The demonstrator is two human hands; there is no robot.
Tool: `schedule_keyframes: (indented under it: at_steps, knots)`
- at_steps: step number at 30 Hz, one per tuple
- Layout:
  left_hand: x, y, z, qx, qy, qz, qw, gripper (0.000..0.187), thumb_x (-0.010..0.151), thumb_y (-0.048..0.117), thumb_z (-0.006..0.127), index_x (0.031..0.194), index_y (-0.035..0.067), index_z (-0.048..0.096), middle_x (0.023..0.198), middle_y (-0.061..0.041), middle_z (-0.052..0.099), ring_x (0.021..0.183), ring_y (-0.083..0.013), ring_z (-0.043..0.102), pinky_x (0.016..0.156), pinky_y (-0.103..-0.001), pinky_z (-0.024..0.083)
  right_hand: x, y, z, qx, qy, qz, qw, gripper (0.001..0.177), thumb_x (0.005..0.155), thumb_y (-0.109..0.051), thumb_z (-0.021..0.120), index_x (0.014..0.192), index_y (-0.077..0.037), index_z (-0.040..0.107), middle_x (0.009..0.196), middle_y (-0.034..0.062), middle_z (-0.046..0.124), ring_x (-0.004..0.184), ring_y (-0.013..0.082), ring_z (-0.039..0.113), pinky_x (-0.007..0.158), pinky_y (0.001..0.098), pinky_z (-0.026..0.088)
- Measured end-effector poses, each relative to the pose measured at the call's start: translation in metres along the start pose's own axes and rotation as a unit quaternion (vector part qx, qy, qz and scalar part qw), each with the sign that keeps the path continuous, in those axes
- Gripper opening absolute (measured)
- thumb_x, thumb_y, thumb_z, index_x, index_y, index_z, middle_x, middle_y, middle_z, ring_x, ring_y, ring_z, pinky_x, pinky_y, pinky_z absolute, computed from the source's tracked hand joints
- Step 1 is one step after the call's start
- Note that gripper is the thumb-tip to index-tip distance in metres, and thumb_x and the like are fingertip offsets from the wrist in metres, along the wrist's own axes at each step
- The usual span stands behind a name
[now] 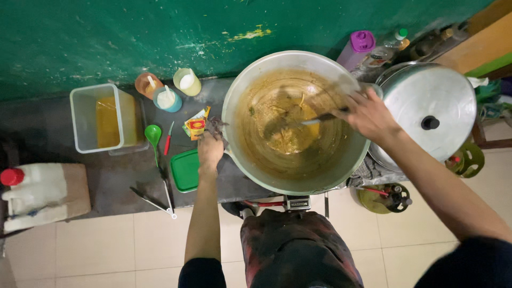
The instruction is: The person mixes a liquid with a green ladle in a container and then stirs a thick food mixture in a large pot with a long-handled spoon.
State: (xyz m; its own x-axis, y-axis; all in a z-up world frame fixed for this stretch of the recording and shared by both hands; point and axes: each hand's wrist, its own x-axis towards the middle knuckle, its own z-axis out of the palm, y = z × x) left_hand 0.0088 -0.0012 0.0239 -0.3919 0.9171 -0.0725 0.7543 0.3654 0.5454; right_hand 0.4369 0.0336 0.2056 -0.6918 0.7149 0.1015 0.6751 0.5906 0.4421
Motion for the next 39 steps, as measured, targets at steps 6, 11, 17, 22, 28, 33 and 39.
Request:
schedule_keyframes:
  at_steps: [6,11,17,22,28,33,39]
  knots:
    - [-0.002,-0.003,0.004,0.013,-0.008,0.013,1.000,0.031,0.088,0.024,0.042,0.086,-0.003,0.056,0.084,-0.031,0.061,0.090,-0.0449,0.059,0.081,-0.048,0.045,-0.085,-0.005,-0.089,0.106,-0.233,0.189,0.948,0.026,0.088,-0.042,0.043,0.106,-0.038,0.062,0.078,0.0039,0.067,0.071,0.0256,0.068,0.065,0.0384,0.054]
    - [0.001,-0.004,0.006,0.037,0.015,0.023,0.999,0.029,0.088,0.024,0.044,0.085,-0.002,0.057,0.081,-0.029,0.062,0.086,-0.0422,0.061,0.078,-0.045,0.047,-0.122,-0.010,-0.093,0.196,-0.436,0.354,0.804,0.035,0.086,-0.052,0.045,0.101,-0.035,0.072,0.084,0.0079,0.075,0.083,0.0292,0.072,0.070,0.0392,0.057]
    - [0.002,-0.006,0.003,-0.005,-0.051,0.009,0.999,0.025,0.086,0.022,0.043,0.090,-0.002,0.048,0.091,-0.029,0.060,0.089,-0.0454,0.054,0.080,-0.050,0.040,-0.126,-0.077,-0.020,0.407,-0.343,0.326,0.781,0.034,0.067,-0.013,0.063,0.101,-0.016,0.062,0.094,0.0066,0.068,0.087,0.0199,0.059,0.071,0.0337,0.046]
    - [0.002,-0.004,-0.002,-0.018,-0.077,-0.008,0.997,0.030,0.089,0.024,0.040,0.094,-0.004,0.047,0.093,-0.031,0.058,0.092,-0.0455,0.053,0.081,-0.050,0.039,-0.093,-0.154,0.054,0.410,-0.357,0.501,0.673,0.075,0.082,-0.066,0.037,0.097,0.003,0.062,0.085,0.0271,0.064,0.079,0.0416,0.066,0.066,0.0479,0.053]
    - [0.002,-0.001,-0.006,-0.002,-0.064,0.010,0.998,0.033,0.088,0.023,0.040,0.095,-0.007,0.050,0.092,-0.031,0.059,0.089,-0.0467,0.055,0.078,-0.052,0.040,-0.080,-0.141,0.020,0.409,-0.255,0.412,0.773,0.057,0.090,-0.051,0.033,0.128,-0.011,0.050,0.039,-0.0011,0.044,0.032,0.0118,0.045,0.030,0.0220,0.028]
    - [-0.001,0.006,-0.014,-0.003,-0.074,-0.002,0.997,0.034,0.089,0.026,0.039,0.098,-0.005,0.049,0.095,-0.032,0.058,0.093,-0.0476,0.052,0.081,-0.053,0.038,-0.098,-0.103,-0.034,0.157,-0.113,0.263,0.945,0.022,0.097,-0.024,0.045,0.114,-0.017,0.056,0.070,0.0050,0.055,0.041,0.0137,0.044,0.026,0.0242,0.034]
    - [-0.008,0.012,-0.030,0.067,-0.061,0.022,0.996,0.045,0.087,0.032,0.039,0.113,-0.002,0.051,0.122,-0.022,0.047,0.108,-0.0442,0.044,0.092,-0.052,0.034,-0.122,-0.047,-0.051,0.089,-0.352,0.324,0.874,0.042,0.095,-0.049,0.027,0.132,-0.032,0.042,0.063,-0.0040,0.054,0.041,0.0054,0.052,0.030,0.0171,0.042]
